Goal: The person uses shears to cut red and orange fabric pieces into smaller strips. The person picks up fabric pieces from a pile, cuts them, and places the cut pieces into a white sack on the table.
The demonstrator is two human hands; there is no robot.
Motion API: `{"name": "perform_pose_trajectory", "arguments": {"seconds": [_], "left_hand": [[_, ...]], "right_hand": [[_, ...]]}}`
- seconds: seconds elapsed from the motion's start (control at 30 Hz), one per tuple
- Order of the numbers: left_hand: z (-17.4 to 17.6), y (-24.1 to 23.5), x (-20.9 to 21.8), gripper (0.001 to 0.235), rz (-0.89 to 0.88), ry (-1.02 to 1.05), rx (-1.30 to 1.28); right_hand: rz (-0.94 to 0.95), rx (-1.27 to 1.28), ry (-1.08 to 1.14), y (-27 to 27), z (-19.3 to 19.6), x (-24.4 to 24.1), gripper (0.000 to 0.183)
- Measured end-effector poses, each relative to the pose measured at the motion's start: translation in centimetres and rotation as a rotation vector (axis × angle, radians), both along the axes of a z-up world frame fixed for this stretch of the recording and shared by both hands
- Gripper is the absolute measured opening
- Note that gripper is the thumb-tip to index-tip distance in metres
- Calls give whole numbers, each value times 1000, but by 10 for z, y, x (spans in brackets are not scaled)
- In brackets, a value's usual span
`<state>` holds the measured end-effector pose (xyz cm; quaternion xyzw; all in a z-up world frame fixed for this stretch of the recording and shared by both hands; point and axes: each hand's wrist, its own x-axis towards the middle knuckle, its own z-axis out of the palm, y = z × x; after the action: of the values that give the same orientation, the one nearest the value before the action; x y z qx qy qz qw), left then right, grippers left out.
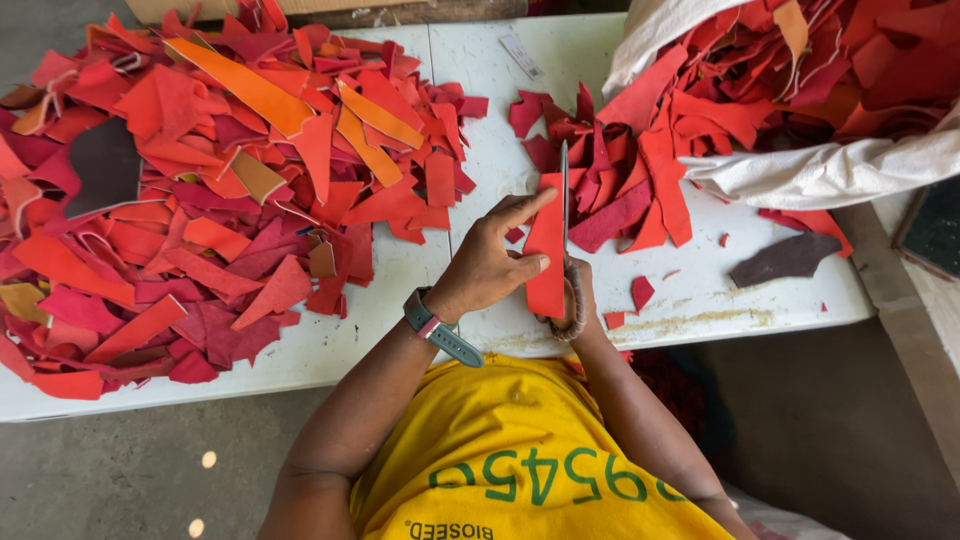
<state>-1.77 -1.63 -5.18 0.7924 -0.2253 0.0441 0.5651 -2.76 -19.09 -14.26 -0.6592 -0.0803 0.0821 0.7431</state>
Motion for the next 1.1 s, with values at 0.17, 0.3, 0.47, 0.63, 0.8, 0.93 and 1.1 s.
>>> {"name": "perform_pose_trajectory", "arguments": {"seconds": [0.17, 0.3, 0.47, 0.63, 0.8, 0.93, 1.1], "left_hand": [[32, 75, 57, 77, 146, -206, -172], [63, 125, 53, 79, 597, -398, 217], [95, 41, -41, 24, -443, -148, -413], [152, -35, -114, 25, -886, -147, -323], [180, -42, -117, 25, -941, -16, -237], [172, -39, -117, 26, -933, 75, -226], [161, -36, -120, 26, -929, 130, -203]], "right_hand": [[-57, 227, 6, -26, 12, 12, 22], [-84, 125, -114, -89, 33, 18, 24], [-240, 54, -41, -146, 24, 12, 25], [-291, 89, 79, -163, -1, 17, 24], [-318, 224, 41, -165, -13, 21, 18], [-315, 219, 6, -162, -14, 18, 19], [-295, 214, -35, -159, -10, 18, 18]]}}
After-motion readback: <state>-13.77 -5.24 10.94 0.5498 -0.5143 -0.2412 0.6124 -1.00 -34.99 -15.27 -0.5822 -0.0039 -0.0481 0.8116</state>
